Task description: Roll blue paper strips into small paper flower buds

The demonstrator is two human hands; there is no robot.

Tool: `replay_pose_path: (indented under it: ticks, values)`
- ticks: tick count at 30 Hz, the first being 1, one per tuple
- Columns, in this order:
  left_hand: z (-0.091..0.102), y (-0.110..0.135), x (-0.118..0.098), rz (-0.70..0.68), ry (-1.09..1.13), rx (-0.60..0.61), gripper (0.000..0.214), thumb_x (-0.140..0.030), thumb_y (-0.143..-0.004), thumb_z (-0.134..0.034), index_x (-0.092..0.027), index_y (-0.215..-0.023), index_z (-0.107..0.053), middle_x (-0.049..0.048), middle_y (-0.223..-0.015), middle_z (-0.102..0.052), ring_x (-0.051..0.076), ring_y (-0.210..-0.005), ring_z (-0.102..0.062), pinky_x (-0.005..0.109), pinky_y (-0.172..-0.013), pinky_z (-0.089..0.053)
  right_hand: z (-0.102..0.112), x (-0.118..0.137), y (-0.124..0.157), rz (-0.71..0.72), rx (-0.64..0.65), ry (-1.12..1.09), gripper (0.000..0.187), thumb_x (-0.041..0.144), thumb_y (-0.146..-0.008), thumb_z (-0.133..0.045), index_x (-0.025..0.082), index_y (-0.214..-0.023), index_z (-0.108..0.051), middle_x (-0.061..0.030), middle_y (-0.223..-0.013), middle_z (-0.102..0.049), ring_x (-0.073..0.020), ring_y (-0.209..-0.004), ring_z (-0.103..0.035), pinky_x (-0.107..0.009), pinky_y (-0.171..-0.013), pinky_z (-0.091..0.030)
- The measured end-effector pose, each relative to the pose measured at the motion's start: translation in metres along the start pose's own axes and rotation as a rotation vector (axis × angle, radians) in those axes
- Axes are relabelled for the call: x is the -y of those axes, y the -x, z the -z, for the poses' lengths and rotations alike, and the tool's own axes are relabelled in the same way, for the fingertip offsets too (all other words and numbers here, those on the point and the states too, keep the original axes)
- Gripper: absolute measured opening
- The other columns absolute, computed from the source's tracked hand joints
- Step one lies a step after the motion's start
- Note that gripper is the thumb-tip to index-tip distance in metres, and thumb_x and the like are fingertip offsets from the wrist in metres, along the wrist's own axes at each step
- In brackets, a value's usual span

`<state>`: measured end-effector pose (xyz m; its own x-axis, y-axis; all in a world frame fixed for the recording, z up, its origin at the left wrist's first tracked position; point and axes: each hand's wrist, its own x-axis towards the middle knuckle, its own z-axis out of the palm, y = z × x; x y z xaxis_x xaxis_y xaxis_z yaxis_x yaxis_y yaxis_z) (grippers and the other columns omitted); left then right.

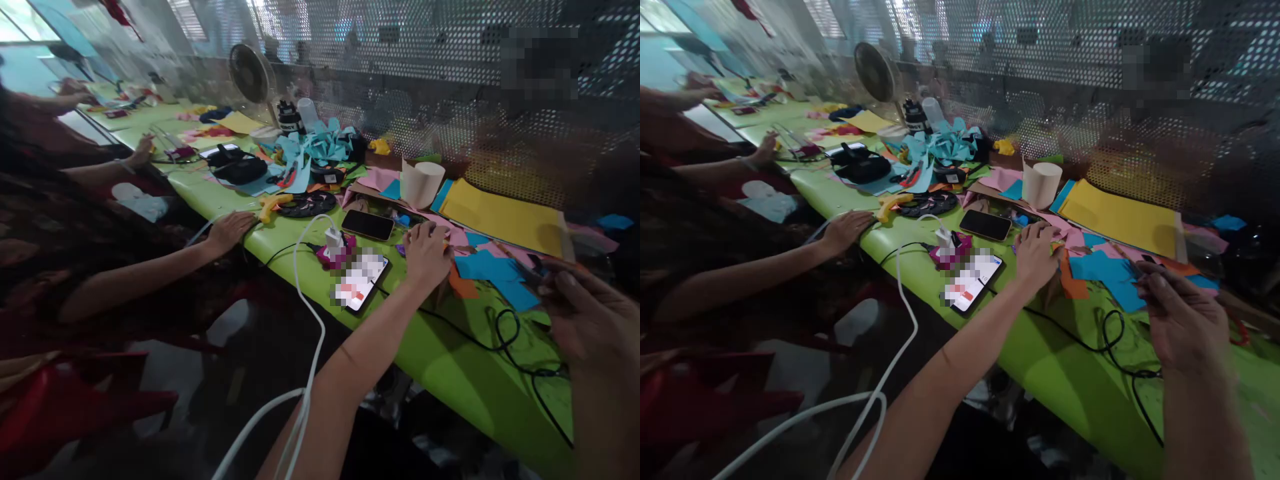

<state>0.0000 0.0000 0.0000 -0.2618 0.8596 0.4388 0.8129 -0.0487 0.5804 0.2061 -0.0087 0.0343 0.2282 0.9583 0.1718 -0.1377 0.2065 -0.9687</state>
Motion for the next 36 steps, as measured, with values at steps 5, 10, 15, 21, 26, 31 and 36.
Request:
replay_pose_path:
  ticks: [5, 10, 15, 21, 26, 31, 36]
  values:
    - [0.0, 0.0, -0.001, -0.007, 0.023, 0.009, 0.03, -0.027, -0.086, -0.061, -0.025, -0.116, -0.06, 0.0085, -0.131, -0.057, 0.028, -0.123, -0.046, 0.044, -0.105, -0.032, -0.001, -0.004, -0.005, -0.02, -0.1, -0.022, 0.049, 0.057, -0.038, -0.091, 0.018, -0.059, -0.07, -0.0059, -0.064, -0.063, -0.0138, -0.05, -0.052, -0.032, -0.046, -0.038]
    - [0.006, -0.005, 0.001, 0.049, 0.043, 0.028, 0.029, -0.029, -0.086, -0.061, -0.024, -0.115, -0.06, 0.0088, -0.118, -0.067, 0.03, -0.114, -0.054, 0.044, -0.097, -0.036, 0.001, -0.004, -0.005, 0.018, -0.067, -0.085, 0.046, 0.051, -0.046, -0.091, 0.016, -0.062, -0.066, -0.0028, -0.063, -0.063, -0.0113, -0.055, -0.053, -0.025, -0.048, -0.038]
    - [0.016, -0.012, 0.006, 0.178, 0.027, 0.119, 0.029, -0.047, -0.092, -0.05, -0.022, -0.104, -0.06, 0.011, -0.103, -0.071, 0.03, -0.107, -0.06, 0.046, -0.095, -0.037, 0.002, 0.003, 0.001, 0.001, 0.071, -0.068, 0.037, 0.035, -0.049, -0.093, 0.018, -0.07, -0.067, 0.0039, -0.061, -0.057, -0.0087, -0.055, -0.047, -0.024, -0.051, -0.036]
    - [0.024, -0.006, 0.001, 0.119, -0.201, 0.319, 0.046, -0.06, -0.089, -0.044, -0.018, -0.1, -0.06, 0.019, -0.097, -0.072, 0.037, -0.101, -0.064, 0.05, -0.093, -0.038, 0.005, 0.0, -0.001, 0.06, 0.068, -0.015, 0.027, 0.042, -0.063, -0.084, 0.021, -0.075, -0.072, 0.0013, -0.07, -0.065, -0.0098, -0.056, -0.048, -0.025, -0.052, -0.037]
    - [0.028, 0.003, -0.004, 0.065, -0.314, 0.451, 0.054, -0.065, -0.085, -0.046, -0.019, -0.11, -0.059, 0.0196, -0.101, -0.072, 0.036, -0.102, -0.067, 0.045, -0.089, -0.042, 0.004, 0.0, -0.002, 0.04, 0.079, -0.033, 0.025, 0.04, -0.069, -0.081, 0.025, -0.089, -0.077, -0.0029, -0.088, -0.073, -0.0154, -0.073, -0.061, -0.031, -0.068, -0.049]
    - [0.025, 0.004, -0.005, 0.002, -0.353, 0.501, 0.061, -0.053, -0.079, -0.062, -0.015, -0.126, -0.052, 0.0236, -0.114, -0.069, 0.04, -0.111, -0.063, 0.046, -0.089, -0.044, -0.001, 0.002, -0.002, 0.023, 0.127, -0.068, 0.035, 0.033, -0.058, -0.087, 0.027, -0.092, -0.076, -0.0015, -0.088, -0.074, -0.0173, -0.079, -0.065, -0.032, -0.074, -0.052]
    - [0.026, 0.003, -0.004, 0.034, -0.275, 0.55, 0.063, -0.039, -0.08, -0.063, -0.016, -0.135, -0.046, 0.0204, -0.115, -0.07, 0.037, -0.109, -0.065, 0.042, -0.086, -0.046, 0.001, 0.004, 0.0, -0.036, 0.134, -0.103, 0.03, 0.033, -0.057, -0.088, 0.022, -0.081, -0.075, -0.0007, -0.078, -0.071, -0.0134, -0.068, -0.061, -0.028, -0.068, -0.051]
